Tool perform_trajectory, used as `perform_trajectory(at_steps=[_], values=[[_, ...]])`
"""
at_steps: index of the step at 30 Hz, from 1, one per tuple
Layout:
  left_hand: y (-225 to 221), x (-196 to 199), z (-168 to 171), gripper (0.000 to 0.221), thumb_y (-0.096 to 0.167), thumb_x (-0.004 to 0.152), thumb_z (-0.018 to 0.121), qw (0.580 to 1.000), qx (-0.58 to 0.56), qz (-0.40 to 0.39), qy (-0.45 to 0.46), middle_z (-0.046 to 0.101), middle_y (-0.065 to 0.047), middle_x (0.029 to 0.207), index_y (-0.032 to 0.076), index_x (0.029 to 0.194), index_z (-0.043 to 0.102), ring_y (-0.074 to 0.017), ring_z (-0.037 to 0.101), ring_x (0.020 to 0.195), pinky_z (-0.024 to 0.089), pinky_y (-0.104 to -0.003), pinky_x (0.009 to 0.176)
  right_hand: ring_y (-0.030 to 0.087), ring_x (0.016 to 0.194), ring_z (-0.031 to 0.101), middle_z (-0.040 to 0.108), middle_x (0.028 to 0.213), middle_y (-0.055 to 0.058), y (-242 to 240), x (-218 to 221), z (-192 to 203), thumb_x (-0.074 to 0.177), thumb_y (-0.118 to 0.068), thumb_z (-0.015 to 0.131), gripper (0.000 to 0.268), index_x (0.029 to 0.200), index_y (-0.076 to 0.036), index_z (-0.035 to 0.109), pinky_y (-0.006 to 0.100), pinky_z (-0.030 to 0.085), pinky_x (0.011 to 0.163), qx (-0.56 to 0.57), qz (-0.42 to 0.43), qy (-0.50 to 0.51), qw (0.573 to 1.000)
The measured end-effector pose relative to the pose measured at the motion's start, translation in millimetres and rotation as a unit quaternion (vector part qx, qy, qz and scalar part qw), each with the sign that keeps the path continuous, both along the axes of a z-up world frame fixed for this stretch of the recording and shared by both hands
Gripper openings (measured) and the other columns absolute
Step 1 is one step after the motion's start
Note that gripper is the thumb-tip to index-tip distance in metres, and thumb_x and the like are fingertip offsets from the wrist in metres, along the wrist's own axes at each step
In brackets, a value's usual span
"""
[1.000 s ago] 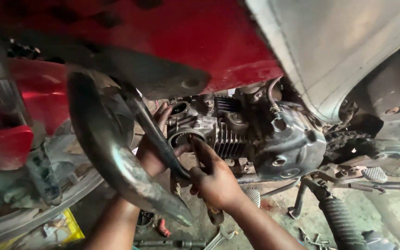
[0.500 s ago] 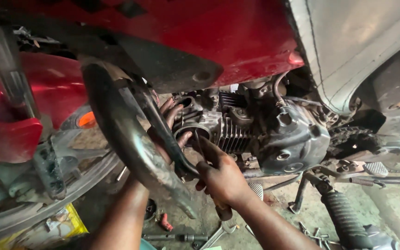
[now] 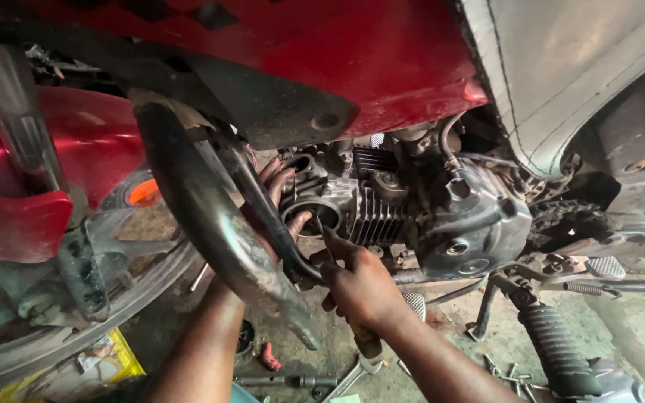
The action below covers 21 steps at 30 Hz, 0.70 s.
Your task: The person manipulates components within a motorcycle engine housing. They remove a metal gear, handle small engine parts, and use a screwdriver to work inside the open engine block.
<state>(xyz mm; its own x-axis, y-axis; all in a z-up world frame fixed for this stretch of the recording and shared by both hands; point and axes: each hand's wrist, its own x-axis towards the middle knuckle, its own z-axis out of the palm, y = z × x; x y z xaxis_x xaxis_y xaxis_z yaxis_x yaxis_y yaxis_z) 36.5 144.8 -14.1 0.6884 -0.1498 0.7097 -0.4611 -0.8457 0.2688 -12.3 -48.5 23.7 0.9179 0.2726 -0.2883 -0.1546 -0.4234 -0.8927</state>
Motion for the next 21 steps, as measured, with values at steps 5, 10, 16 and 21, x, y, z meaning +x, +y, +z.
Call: perform_trajectory(at_steps=[5,10,16,21], values=[[1.1,0.6,-1.7,0.075,0.023,0.086,0.080,1.000,0.008,0.001,-0.005,0.037,-0.019,0.160,0.007,0.148,0.043,-0.0401,0.025,0.153,0.026,-0.052,0.124,0.013,0.060,0.070,0.079,0.085,0.008,-1.9,3.6,2.8,0.094,-0.023,0.059,0.044,0.137,-0.017,0.065,0.031,0.057,0.059,-0.034,-0.018,-0.016,0.999],[1.7,2.6,-1.8,0.076,0.025,0.083,0.080,1.000,0.014,0.011,-0.001,0.037,-0.019,0.159,0.006,0.147,0.042,-0.0412,0.027,0.152,0.028,-0.052,0.122,0.014,0.059,0.071,0.079,0.082,0.007,-4.7,4.0,1.7,0.091,-0.020,0.057,0.049,0.139,-0.019,0.064,0.033,0.058,0.062,-0.038,-0.009,-0.079,0.996],[0.8,0.3,0.2,0.073,0.026,0.088,0.079,1.000,-0.004,-0.012,0.006,0.038,-0.020,0.158,0.004,0.147,0.042,-0.0403,0.033,0.150,0.033,-0.051,0.120,0.019,0.062,0.073,0.075,0.074,0.012,-10.8,5.2,-5.5,0.088,-0.023,0.060,0.061,0.148,-0.026,0.051,0.035,0.058,0.067,-0.112,0.068,-0.085,0.988],[-3.6,-2.2,4.9,0.074,0.024,0.084,0.081,1.000,0.005,-0.010,-0.016,0.041,-0.022,0.156,0.002,0.143,0.044,-0.0433,0.034,0.149,0.033,-0.051,0.119,0.018,0.064,0.074,0.075,0.074,0.009,-15.3,12.7,-19.1,0.088,-0.024,0.062,0.032,0.114,-0.009,0.073,0.035,0.058,0.066,-0.102,0.060,-0.072,0.990]])
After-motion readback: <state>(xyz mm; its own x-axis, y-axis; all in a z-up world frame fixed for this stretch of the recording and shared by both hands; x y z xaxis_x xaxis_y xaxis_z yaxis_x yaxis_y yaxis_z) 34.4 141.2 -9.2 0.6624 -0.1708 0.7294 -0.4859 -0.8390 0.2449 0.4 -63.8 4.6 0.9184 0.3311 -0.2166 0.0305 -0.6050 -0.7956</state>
